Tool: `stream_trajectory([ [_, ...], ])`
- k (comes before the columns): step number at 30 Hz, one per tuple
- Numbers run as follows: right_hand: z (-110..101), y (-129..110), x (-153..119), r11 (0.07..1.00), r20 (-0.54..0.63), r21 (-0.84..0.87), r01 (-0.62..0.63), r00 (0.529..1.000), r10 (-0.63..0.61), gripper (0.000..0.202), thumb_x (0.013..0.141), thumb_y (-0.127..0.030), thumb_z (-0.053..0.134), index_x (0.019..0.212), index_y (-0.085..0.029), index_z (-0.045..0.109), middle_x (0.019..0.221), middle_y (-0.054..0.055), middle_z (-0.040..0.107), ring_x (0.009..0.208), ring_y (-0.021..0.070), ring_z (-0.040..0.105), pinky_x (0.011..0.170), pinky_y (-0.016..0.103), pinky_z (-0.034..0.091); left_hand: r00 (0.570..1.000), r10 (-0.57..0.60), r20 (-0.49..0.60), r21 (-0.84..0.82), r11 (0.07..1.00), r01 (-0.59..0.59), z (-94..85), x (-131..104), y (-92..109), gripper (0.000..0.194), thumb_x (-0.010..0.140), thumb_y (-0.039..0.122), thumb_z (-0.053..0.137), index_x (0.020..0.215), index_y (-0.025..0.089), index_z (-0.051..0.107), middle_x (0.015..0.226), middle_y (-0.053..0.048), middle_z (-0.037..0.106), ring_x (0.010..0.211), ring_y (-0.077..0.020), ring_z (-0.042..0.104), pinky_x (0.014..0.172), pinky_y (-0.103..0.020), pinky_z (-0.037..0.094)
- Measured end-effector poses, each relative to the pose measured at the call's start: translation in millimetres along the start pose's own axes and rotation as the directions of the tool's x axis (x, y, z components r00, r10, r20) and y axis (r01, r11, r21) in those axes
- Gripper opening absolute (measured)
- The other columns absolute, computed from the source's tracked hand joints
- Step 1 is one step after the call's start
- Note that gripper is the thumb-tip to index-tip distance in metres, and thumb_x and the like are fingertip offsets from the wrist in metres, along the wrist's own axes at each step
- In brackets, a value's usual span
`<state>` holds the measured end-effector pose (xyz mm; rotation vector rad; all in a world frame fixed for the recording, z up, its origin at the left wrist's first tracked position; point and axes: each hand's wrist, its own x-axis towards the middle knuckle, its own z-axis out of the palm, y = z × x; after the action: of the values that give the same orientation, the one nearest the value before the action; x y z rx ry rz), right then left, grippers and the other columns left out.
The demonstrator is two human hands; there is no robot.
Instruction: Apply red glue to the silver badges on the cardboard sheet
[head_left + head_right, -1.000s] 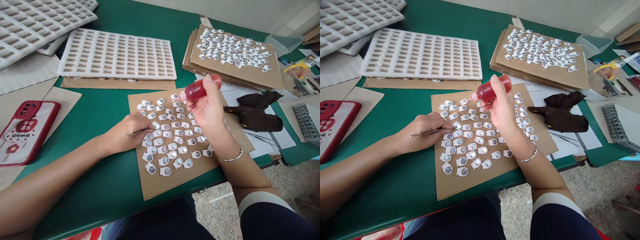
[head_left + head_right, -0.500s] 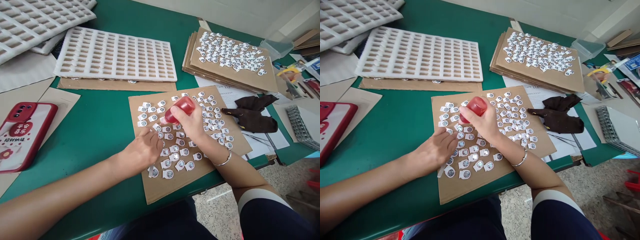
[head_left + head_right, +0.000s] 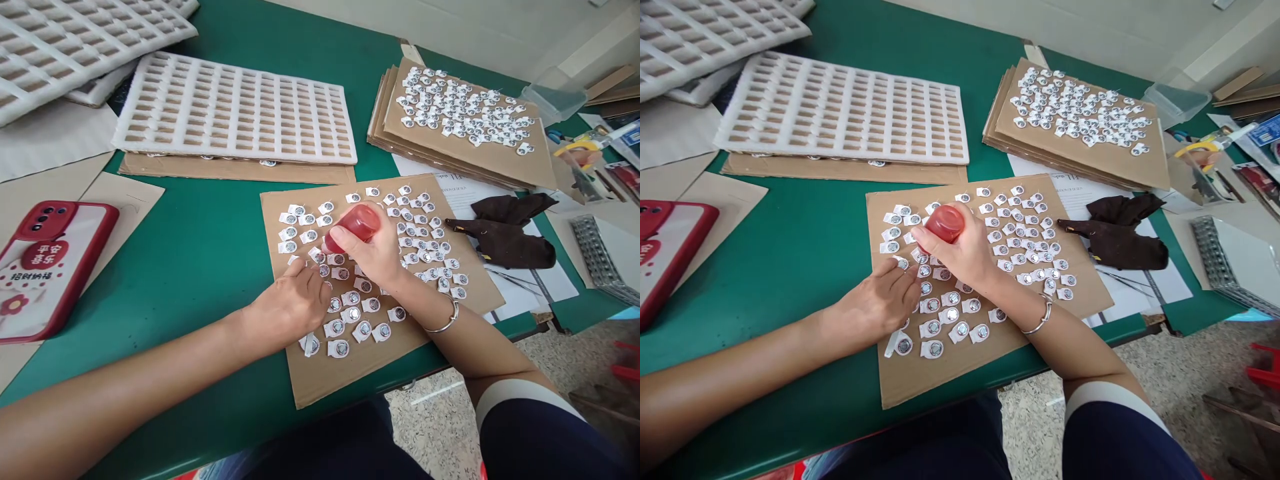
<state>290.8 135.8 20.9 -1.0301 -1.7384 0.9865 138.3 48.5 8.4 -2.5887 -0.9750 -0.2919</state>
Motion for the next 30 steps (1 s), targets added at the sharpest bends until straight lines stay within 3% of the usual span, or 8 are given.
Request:
stream_trajectory([
  [12, 0.1, 4.3, -0.6, 0.99, 0.044, -0.134, 0.041, 0.998, -0.036, 0.03, 0.071, -0.045, 0.067, 0.086, -0.022, 0.055, 0.078, 0.0, 0.063, 0.067, 0.0151, 0.06, 0.065, 0.034, 0.053, 1.0, -0.011, 0.002, 0.006, 1.0, 0.011, -1.6, 0.4, -0.8, 0.02, 0.081, 0.001, 0.043, 0.069, 0.01, 0.055, 0.059, -0.005, 0.054, 0.059, -0.0167, 0.052, 0.062, -0.033, 0.045],
  [30, 0.7, 2.8, 0.8, 0.987, 0.019, -0.147, 0.065, 0.998, -0.063, 0.031, 0.072, -0.046, 0.067, 0.086, -0.022, 0.055, 0.079, 0.0, 0.064, 0.067, 0.0147, 0.061, 0.066, 0.034, 0.052, 1.0, -0.023, -0.01, 0.003, 1.0, 0.023, -0.5, -0.9, -0.5, 0.022, 0.081, 0.0, 0.041, 0.067, 0.013, 0.052, 0.059, -0.004, 0.051, 0.061, -0.0182, 0.05, 0.063, -0.034, 0.042],
])
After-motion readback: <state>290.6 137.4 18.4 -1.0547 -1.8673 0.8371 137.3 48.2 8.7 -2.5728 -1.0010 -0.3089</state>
